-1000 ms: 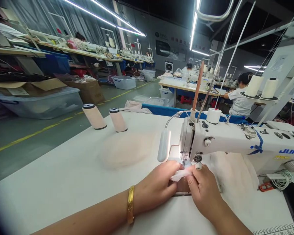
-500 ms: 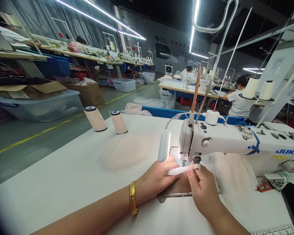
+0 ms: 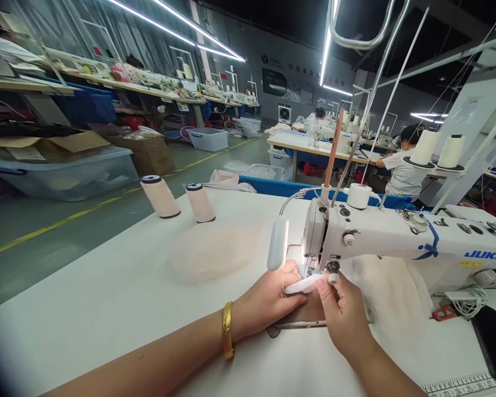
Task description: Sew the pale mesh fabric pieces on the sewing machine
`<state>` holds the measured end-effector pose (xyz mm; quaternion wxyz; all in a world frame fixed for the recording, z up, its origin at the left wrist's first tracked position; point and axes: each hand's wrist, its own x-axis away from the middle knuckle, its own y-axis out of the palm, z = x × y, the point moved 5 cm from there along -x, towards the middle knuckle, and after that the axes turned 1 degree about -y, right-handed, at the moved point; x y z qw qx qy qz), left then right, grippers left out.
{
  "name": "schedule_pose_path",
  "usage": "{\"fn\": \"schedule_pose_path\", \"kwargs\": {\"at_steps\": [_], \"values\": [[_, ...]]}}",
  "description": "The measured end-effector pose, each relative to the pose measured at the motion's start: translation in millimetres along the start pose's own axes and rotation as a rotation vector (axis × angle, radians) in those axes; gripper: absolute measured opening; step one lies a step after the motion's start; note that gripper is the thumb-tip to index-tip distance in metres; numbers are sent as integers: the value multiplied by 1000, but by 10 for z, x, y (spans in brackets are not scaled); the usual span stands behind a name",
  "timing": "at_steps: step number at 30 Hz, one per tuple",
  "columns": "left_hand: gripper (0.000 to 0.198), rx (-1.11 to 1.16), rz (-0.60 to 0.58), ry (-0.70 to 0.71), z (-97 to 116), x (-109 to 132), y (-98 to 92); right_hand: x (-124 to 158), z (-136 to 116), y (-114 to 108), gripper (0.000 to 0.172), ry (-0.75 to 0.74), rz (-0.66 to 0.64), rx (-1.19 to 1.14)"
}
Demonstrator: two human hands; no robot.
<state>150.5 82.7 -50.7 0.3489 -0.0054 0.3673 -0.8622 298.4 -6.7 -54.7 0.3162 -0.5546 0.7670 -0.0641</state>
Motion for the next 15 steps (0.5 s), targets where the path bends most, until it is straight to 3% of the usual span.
{"fn": "schedule_pose_path", "kwargs": {"at_steps": [6,10,15], "values": [[17,2,15,-57,-8,-4,-28,-26,6,-10,39,20,-1,-19],[23,3,25,-62,-3,10,-20,-31,-25,3,39,-2,-6,17],[31,-14,69,93,76,41,-41,-3,-54,-20,37,-49,-13,122]]}}
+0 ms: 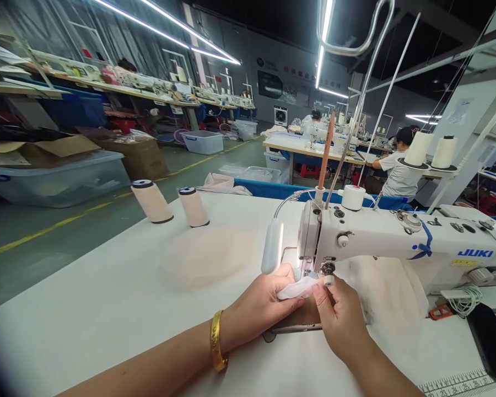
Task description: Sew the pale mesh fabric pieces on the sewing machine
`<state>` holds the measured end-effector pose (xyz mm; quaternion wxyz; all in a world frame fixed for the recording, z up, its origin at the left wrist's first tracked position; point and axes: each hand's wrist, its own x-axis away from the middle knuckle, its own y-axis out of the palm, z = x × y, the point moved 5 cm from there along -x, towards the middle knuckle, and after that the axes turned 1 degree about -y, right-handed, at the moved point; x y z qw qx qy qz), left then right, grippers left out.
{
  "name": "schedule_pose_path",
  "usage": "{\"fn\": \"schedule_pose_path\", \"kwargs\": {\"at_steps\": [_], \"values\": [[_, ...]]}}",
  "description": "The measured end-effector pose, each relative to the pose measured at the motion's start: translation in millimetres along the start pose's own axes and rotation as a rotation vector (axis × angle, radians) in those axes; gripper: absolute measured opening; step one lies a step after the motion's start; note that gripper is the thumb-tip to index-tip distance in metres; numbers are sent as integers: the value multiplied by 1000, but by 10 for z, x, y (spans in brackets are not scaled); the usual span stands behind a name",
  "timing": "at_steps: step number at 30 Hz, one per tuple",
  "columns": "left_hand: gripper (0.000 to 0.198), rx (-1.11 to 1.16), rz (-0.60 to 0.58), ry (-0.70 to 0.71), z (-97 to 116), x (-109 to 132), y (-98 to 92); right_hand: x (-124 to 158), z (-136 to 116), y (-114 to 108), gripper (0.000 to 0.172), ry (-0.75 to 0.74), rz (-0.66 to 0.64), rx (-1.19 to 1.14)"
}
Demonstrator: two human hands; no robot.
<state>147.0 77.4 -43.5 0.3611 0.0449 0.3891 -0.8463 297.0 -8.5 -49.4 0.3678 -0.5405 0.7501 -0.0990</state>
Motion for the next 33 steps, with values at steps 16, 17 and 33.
{"fn": "schedule_pose_path", "kwargs": {"at_steps": [16,17,33], "values": [[24,-329,-1,316,179,367,123,139,-158,48,27,-353,-444,383],[24,-335,3,313,173,361,123,137,-146,51,27,-346,-443,388],[20,-384,3,247,-1,121,116,53,47,146,9,-310,-342,469]]}}
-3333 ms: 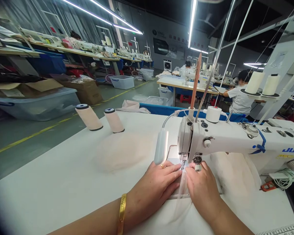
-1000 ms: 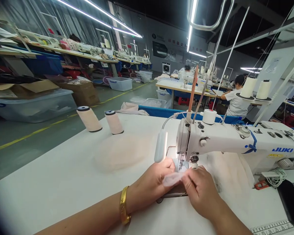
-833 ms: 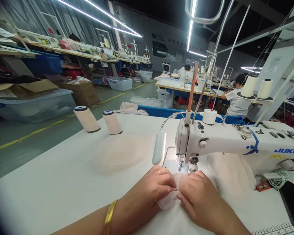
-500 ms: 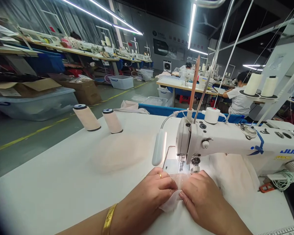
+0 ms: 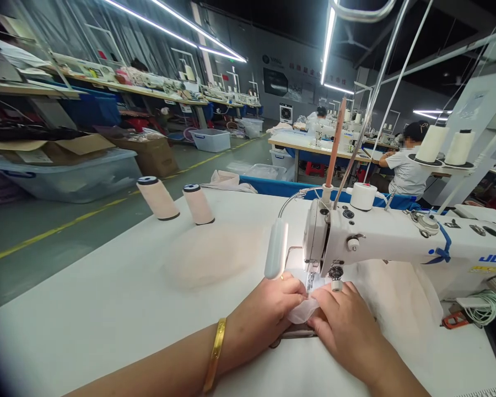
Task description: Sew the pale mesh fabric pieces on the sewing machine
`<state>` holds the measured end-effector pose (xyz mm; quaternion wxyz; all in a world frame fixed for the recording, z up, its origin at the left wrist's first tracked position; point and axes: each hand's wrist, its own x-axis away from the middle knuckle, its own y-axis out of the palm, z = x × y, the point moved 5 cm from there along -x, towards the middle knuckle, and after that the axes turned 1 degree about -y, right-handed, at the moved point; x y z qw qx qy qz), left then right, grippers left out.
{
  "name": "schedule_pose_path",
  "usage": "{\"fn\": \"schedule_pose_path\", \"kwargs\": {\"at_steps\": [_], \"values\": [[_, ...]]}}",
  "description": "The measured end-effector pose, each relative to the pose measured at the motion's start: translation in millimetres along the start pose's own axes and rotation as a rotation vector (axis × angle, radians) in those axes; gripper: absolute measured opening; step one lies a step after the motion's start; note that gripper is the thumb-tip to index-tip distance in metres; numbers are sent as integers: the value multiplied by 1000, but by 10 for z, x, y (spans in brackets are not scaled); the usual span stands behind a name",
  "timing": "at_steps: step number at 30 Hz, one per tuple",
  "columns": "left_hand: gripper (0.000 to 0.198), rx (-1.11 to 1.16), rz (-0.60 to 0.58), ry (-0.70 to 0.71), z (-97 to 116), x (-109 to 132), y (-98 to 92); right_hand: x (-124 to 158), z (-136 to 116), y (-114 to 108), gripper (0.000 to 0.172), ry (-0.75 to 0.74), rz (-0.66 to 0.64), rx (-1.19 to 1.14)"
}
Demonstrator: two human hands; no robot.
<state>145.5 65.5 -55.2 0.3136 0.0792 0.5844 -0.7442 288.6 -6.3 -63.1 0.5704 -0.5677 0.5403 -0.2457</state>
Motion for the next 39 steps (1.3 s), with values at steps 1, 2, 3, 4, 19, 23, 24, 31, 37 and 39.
{"fn": "schedule_pose_path", "kwargs": {"at_steps": [1,2,3,4,19,23,24,31,37,39], "values": [[21,43,-15,-32,-21,-18,-14,-15,-2,7,12,-2,16,-21],[22,96,-32,-71,-45,-36,-30,-31,-4,12,15,-2,33,-46],[23,158,-51,-117,-71,-52,-45,-49,-3,14,17,3,54,-70],[23,219,-73,-165,-99,-65,-58,-66,1,12,19,19,77,-92],[29,107,-86,95,92,125,-152,33,-129,-92,34,-118,-25,-155],[30,57,-103,82,119,160,-138,66,-142,-90,34,-114,-52,-111],[31,45,-102,76,109,158,-133,64,-141,-88,34,-115,-49,-99],[24,-17,-91,62,19,118,-85,46,-50,-3,31,-53,-22,-46],[19,-28,-66,108,6,80,-87,41,-15,21,33,-33,6,-60],[18,-26,-80,133,17,98,-74,37,-32,12,32,-37,2,-52]]}}
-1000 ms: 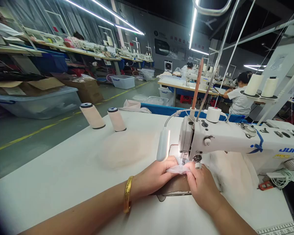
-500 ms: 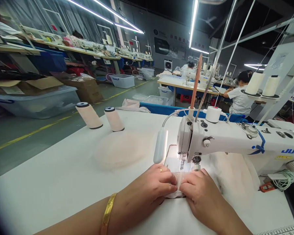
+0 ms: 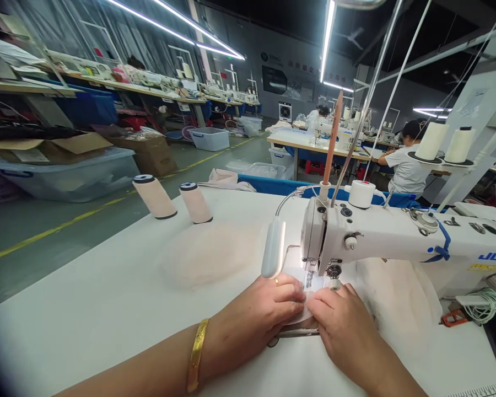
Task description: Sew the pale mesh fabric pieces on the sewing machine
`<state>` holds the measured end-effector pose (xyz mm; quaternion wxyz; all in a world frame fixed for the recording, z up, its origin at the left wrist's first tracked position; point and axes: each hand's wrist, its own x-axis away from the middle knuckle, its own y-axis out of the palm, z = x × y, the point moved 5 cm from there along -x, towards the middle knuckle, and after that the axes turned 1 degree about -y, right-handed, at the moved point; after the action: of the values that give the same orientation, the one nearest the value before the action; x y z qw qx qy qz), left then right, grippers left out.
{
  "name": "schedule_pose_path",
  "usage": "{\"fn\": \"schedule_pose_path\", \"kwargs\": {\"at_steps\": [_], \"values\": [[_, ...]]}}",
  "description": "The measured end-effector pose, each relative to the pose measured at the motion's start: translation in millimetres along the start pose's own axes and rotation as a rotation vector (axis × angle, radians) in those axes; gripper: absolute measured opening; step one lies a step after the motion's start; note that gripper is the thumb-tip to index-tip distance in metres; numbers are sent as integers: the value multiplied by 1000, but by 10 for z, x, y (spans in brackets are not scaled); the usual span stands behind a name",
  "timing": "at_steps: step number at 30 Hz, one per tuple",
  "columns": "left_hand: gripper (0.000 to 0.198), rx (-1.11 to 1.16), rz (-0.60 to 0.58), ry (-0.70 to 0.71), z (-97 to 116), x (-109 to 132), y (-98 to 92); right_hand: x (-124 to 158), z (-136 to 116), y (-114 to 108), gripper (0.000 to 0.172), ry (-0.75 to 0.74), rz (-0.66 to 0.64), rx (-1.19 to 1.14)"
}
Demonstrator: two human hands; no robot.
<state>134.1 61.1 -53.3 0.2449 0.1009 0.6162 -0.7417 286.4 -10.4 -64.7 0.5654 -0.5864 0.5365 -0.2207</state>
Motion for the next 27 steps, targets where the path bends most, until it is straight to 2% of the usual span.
{"fn": "schedule_pose_path", "kwargs": {"at_steps": [7,12,20,27], "values": [[25,-32,-25,30,19,65,50,0,-26,-19,28,-19,13,17],[24,-71,-47,8,-3,46,38,-4,-19,-6,29,-6,5,22],[23,-100,-19,-16,-48,-38,-23,-39,34,21,45,-6,39,29],[26,-152,14,-8,-110,-62,-12,-75,75,31,49,32,59,45]]}}
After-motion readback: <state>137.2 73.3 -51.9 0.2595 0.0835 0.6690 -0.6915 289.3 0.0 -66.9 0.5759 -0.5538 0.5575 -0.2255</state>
